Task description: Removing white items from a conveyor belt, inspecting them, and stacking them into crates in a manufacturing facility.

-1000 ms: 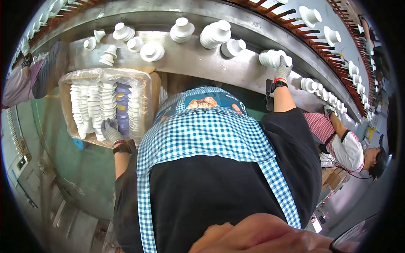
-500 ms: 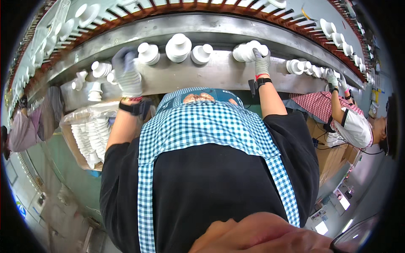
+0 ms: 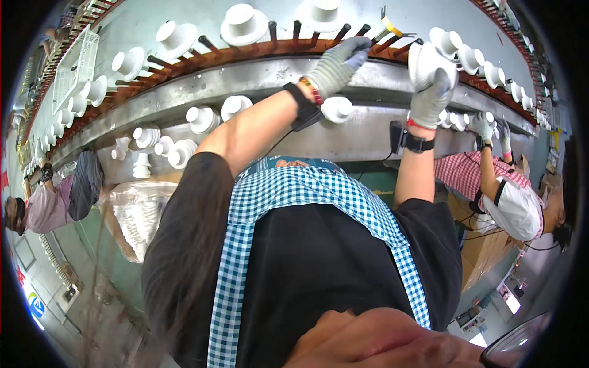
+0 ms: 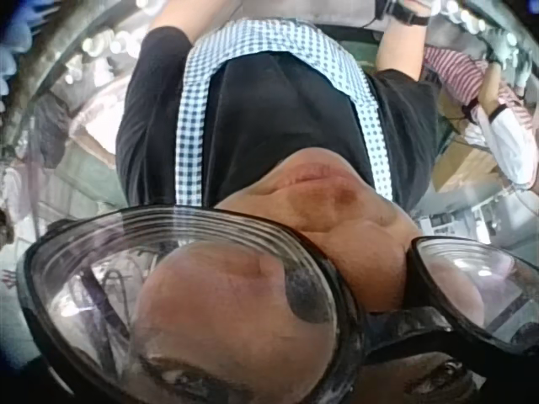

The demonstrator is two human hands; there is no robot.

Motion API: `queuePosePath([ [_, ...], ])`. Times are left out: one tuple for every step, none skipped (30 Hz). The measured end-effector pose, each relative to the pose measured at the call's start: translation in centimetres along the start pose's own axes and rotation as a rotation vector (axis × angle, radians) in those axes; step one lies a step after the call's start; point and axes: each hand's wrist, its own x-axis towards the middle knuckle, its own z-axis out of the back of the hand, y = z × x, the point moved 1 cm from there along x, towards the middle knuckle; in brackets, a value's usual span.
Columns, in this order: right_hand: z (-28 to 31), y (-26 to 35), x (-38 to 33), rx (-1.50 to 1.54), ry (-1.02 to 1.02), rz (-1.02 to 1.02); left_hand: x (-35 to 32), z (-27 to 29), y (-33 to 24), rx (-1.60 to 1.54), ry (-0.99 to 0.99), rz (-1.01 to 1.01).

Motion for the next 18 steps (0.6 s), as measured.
queuePosePath([
  [-0.8,0.3,2.3,-0.013,0.011,-0.005,1.5,-1.0,0.5,0.115,-0.027,-0.05],
  [-4.4,-0.3,4.2,0.097,0.087,-0.046,2.3,-0.2,1.5,0.271,-0.105,-0.077],
  [-3.5,-0.6,6.8,0.008,0.174,-0.118,3.8,-1.8,1.6,0.381,-0.144,-0.225],
  [-3.1,-2.0,9.6,-0.059,0.273,-0.204,4.8,-2.4,1.7,0.514,-0.204,-0.363],
  [-3.6,-3.2,11.3,-0.208,0.371,-0.258,5.5,-2.5,1.6,0.498,-0.13,-0.282],
  [-4.4,-4.3,13.0,-0.359,0.475,-0.303,5.9,-2.7,2.1,0.439,-0.154,-0.285],
  [-1.3,-8.1,15.7,-0.571,0.642,0.187,6.4,-3.2,2.2,0.389,-0.142,-0.313],
  [-4.0,-9.5,15.1,-0.258,0.573,-0.17,6.4,-2.3,2.9,0.363,-0.158,-0.32],
  [-6.5,-9.8,14.4,-0.248,0.597,-0.168,6.2,-1.4,3.8,0.343,-0.227,-0.381],
  [-8.1,-9.8,13.6,-0.169,0.574,-0.517,5.8,-1.0,3.9,0.198,-0.226,-0.331],
  [-9.0,-9.7,12.7,-0.089,0.541,-0.869,5.4,-0.2,3.8,0.123,-0.249,-0.242],
  [-10.1,-9.7,11.7,-0.081,0.573,-0.885,4.6,0.9,3.7,0.059,-0.287,-0.146],
  [-10.9,-9.4,10.5,-0.014,0.706,-0.805,3.9,1.5,3.5,0.073,-0.315,-0.133],
  [-11.1,-8.6,9.8,0.041,0.812,-0.712,3.7,1.6,3.4,-0.027,-0.338,-0.04],
  [-11.1,-8.2,9.4,0.099,0.865,-0.768,3.6,1.8,3.3,-0.129,-0.358,0.053],
  [-11.5,-8.1,8.8,0.095,0.867,-0.776,3.6,2.2,3.2,-0.133,-0.363,0.059],
  [-12.5,-8.2,7.8,0.004,0.924,-0.521,3.3,2.9,3.6,-0.223,-0.417,0.088],
  [-13.5,-8.3,6.7,-0.08,0.966,-0.262,3.1,3.6,4.0,-0.313,-0.472,0.115],
])
